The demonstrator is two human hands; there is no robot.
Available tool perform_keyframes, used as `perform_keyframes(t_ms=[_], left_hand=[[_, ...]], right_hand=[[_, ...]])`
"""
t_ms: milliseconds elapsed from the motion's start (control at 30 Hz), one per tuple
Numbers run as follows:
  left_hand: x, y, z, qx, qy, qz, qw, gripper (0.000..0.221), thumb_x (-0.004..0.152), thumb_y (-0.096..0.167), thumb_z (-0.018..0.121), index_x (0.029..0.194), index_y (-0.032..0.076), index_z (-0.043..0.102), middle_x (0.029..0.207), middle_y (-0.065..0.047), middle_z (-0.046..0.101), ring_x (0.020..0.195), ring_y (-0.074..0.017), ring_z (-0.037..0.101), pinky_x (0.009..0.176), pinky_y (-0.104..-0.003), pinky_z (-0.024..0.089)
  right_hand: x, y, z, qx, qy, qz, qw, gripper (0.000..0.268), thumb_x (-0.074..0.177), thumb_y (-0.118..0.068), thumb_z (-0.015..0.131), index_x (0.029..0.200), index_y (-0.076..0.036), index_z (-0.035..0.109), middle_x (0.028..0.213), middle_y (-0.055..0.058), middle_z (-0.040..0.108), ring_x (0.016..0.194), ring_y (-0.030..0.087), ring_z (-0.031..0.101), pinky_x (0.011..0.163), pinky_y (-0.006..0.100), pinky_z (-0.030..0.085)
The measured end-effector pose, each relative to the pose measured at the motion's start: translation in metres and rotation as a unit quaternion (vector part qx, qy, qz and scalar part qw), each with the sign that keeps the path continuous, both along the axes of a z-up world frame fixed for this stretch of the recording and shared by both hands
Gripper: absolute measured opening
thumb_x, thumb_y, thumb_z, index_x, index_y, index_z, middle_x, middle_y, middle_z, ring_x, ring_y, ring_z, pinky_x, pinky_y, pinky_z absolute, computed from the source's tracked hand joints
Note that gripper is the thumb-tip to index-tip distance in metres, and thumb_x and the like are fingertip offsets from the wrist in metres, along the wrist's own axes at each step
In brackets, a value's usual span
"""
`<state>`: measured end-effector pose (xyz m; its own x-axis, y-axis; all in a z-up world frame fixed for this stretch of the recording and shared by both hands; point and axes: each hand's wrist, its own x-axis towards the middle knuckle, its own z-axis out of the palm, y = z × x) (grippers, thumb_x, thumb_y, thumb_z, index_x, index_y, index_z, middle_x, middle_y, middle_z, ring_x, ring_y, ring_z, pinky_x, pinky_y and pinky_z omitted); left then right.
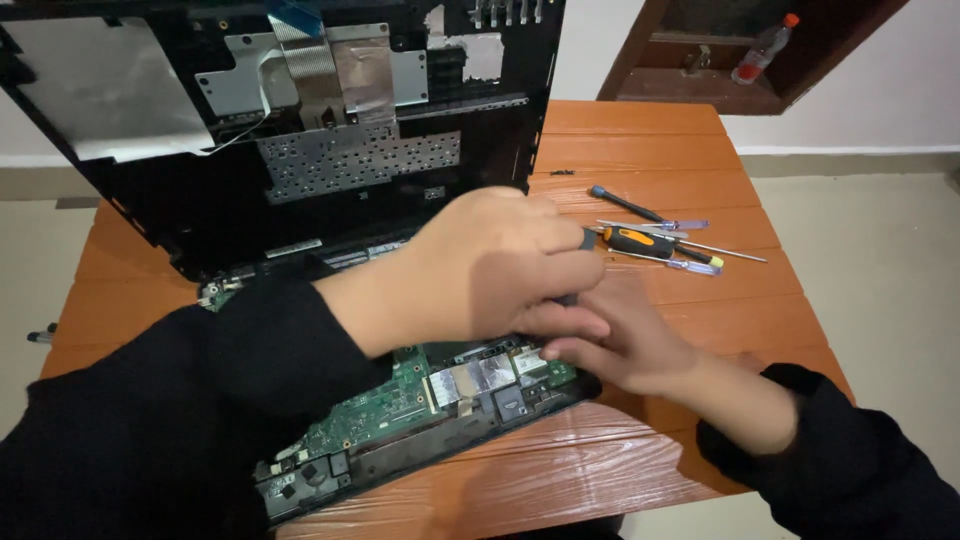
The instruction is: Disassembling a laptop to remove internal components including the cooling fan and battery.
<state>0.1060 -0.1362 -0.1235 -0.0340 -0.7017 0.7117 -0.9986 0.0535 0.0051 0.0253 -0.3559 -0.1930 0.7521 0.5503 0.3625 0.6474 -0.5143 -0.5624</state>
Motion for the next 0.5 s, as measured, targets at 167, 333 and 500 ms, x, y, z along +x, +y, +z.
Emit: perform_keyframes(t_ms=[167, 333, 500], left_hand=[[-0.006, -0.001, 0.002, -0.014, -0.045, 0.041, 0.998, 0.060, 0.096, 0.069, 0.040, 0.078, 0.013, 0.054, 0.071, -0.002, 0.050, 0.062, -0.0234, 0.050, 0.052, -0.038, 0.035], [-0.011, 0.019, 0.033, 0.024, 0.064, 0.021, 0.997, 0.042, 0.106, 0.038, 0.055, 0.126, 0.002, 0.058, 0.106, -0.013, 0.068, 0.082, -0.0368, 0.063, 0.065, -0.048, 0.047], [-0.013, 0.026, 0.043, 0.026, 0.061, -0.009, 0.998, 0.023, 0.109, 0.019, 0.051, 0.124, 0.003, 0.060, 0.102, -0.012, 0.062, 0.085, -0.0342, 0.061, 0.068, -0.044, 0.047]], right_hand=[[-0.002, 0.002, -0.001, -0.007, -0.014, -0.014, 1.000, 0.010, 0.093, -0.021, 0.069, 0.086, -0.017, 0.074, 0.089, -0.005, 0.079, 0.085, 0.014, 0.075, 0.071, 0.027, 0.051], [-0.011, 0.001, 0.003, 0.118, 0.010, -0.082, 0.990, 0.030, 0.096, -0.023, 0.063, 0.115, 0.001, 0.063, 0.105, 0.009, 0.069, 0.098, 0.023, 0.067, 0.089, 0.034, 0.052], [-0.009, 0.007, 0.000, 0.088, 0.044, -0.085, 0.992, 0.024, 0.097, -0.023, 0.064, 0.110, -0.003, 0.063, 0.097, 0.005, 0.066, 0.091, 0.018, 0.062, 0.076, 0.032, 0.049]])
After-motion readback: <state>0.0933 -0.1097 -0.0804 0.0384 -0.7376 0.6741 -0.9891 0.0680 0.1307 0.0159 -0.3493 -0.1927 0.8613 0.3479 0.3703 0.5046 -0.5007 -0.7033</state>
